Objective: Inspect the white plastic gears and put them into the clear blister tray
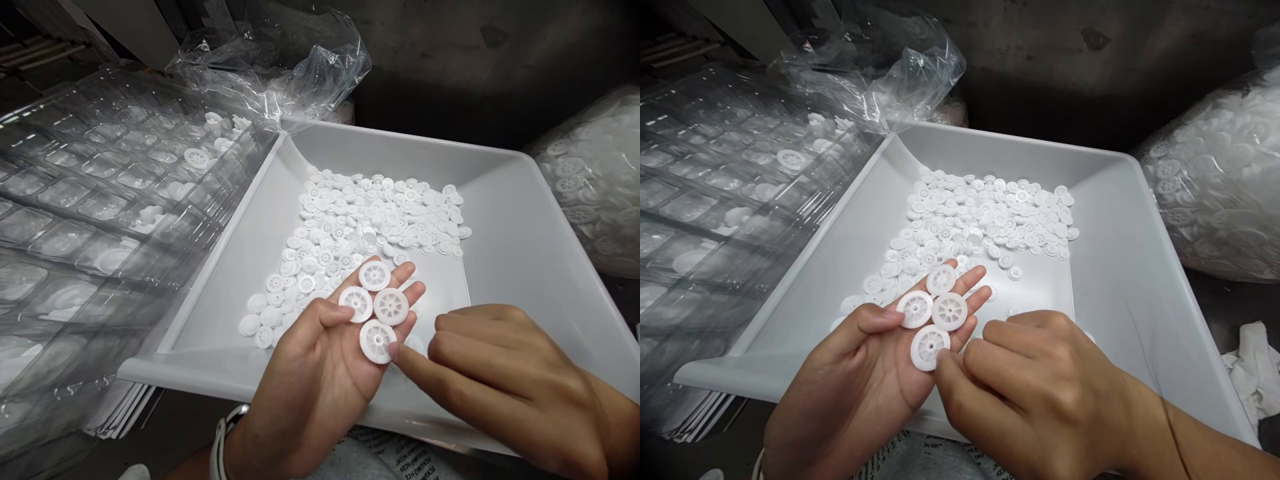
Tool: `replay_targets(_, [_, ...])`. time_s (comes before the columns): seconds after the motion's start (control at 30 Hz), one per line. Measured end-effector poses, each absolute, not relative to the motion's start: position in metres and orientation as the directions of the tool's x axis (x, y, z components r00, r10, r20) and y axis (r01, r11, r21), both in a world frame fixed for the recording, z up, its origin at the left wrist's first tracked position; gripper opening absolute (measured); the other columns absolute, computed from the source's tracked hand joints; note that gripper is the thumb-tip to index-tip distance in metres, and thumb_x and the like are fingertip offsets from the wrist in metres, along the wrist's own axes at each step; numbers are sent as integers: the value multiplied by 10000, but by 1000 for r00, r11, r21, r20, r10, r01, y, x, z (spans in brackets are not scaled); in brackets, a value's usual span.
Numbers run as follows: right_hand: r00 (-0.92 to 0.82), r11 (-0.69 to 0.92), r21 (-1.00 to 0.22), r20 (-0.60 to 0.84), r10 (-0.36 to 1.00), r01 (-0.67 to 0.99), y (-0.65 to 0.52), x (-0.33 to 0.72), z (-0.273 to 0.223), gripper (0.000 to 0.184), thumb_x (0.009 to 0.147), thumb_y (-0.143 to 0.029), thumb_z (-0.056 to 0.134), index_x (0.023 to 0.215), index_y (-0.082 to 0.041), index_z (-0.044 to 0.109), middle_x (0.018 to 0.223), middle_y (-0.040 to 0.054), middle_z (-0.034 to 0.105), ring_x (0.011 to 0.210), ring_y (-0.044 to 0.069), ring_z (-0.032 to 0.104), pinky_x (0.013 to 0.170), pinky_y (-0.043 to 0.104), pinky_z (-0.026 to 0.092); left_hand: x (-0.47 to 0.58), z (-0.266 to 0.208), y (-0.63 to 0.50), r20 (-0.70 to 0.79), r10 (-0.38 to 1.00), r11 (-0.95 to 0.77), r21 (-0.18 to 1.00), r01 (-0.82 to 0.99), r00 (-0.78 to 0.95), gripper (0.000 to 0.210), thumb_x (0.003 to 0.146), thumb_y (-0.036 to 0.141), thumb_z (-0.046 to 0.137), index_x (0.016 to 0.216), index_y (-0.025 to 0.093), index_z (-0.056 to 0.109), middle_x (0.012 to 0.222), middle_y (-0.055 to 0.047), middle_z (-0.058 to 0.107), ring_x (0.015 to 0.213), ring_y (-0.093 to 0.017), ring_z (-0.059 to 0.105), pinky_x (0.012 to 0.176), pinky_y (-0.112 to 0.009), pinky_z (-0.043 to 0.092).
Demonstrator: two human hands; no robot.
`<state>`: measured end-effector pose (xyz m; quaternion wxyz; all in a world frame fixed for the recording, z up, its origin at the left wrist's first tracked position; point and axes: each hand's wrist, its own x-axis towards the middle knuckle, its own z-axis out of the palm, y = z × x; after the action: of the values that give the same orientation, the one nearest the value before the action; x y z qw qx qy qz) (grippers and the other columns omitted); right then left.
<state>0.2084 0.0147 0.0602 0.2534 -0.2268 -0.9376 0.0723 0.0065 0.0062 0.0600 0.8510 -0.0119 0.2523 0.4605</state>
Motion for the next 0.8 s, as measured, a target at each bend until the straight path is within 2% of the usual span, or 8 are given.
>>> replay_targets(0.13, [-811, 876, -169, 331, 482, 452, 10, 214, 60, 273, 1107, -450, 559, 1167, -233, 714, 715, 9, 486, 662, 183, 511, 569, 309, 447, 5, 59, 2, -400, 797, 569, 246, -784, 453, 856, 824, -30, 575, 1640, 46, 329, 1479, -124, 717, 1343, -215, 703, 1080, -277, 594])
replay_targets(0.23, [-813, 871, -160, 313, 491, 464, 8, 217, 60, 330, 1085, -524, 588, 1164, -237, 730, 714, 18, 491, 683, 193, 526, 584, 306, 487, 6, 57, 1, -389, 803, 565, 253, -785, 452, 902, 807, -45, 573, 1660, 40, 293, 1493, -124, 706, 1356, -212, 694, 1101, -284, 575])
replay_targets(0.37, [-799, 868, -172, 340, 495, 465, 7, 214, 59, 241, 1073, -453, 631, 1122, -240, 734, 700, 10, 490, 670, 188, 529, 576, 307, 489, 7, 55, 2, -382, 799, 567, 223, -793, 465, 885, 846, 26, 582, 1676, 45, 277, 1496, -134, 705, 1350, -214, 700, 1109, -304, 566])
replay_targets(0.47, [-767, 880, -183, 433, 473, 439, 7, 208, 58, 116, 1059, -243, 608, 1065, -206, 718, 684, -8, 494, 621, 165, 515, 561, 328, 466, 6, 56, 2, -392, 792, 573, 211, -792, 468, 852, 867, 67, 589, 1668, 55, 298, 1486, -133, 711, 1341, -212, 707, 1093, -298, 574])
replay_targets(0.57, [-729, 892, -205, 516, 449, 404, 9, 203, 57, 223, 1045, -74, 469, 1038, -147, 679, 660, -26, 482, 570, 149, 486, 533, 374, 432, 6, 58, 1, -394, 799, 566, 235, -791, 455, 822, 844, 30, 593, 1631, 47, 355, 1472, -134, 719, 1333, -214, 711, 1083, -287, 584])
replay_targets(0.67, [-714, 886, -232, 526, 462, 403, 12, 204, 61, 248, 1109, -98, 411, 1110, -142, 655, 676, -33, 492, 591, 138, 516, 561, 369, 442, 6, 58, 1, -384, 811, 555, 265, -789, 442, 774, 816, -19, 595, 1571, 43, 437, 1462, -128, 725, 1339, -219, 705, 1086, -280, 593])
replay_targets(0.73, [-695, 865, -253, 517, 499, 432, 14, 208, 66, 175, 1128, -135, 472, 1150, -161, 643, 670, -50, 484, 577, 116, 504, 574, 330, 443, 7, 58, 1, -379, 817, 549, 275, -790, 436, 745, 807, -22, 605, 1538, 44, 480, 1464, -127, 723, 1357, -227, 692, 1095, -278, 596])
replay_targets(0.8, [-685, 835, -266, 480, 548, 482, 17, 211, 72, 97, 1112, -147, 540, 1106, -192, 625, 647, -66, 484, 542, 92, 478, 549, 280, 425, 7, 58, 2, -380, 819, 543, 269, -796, 430, 735, 806, -25, 613, 1529, 50, 498, 1464, -123, 723, 1362, -230, 687, 1098, -274, 600])
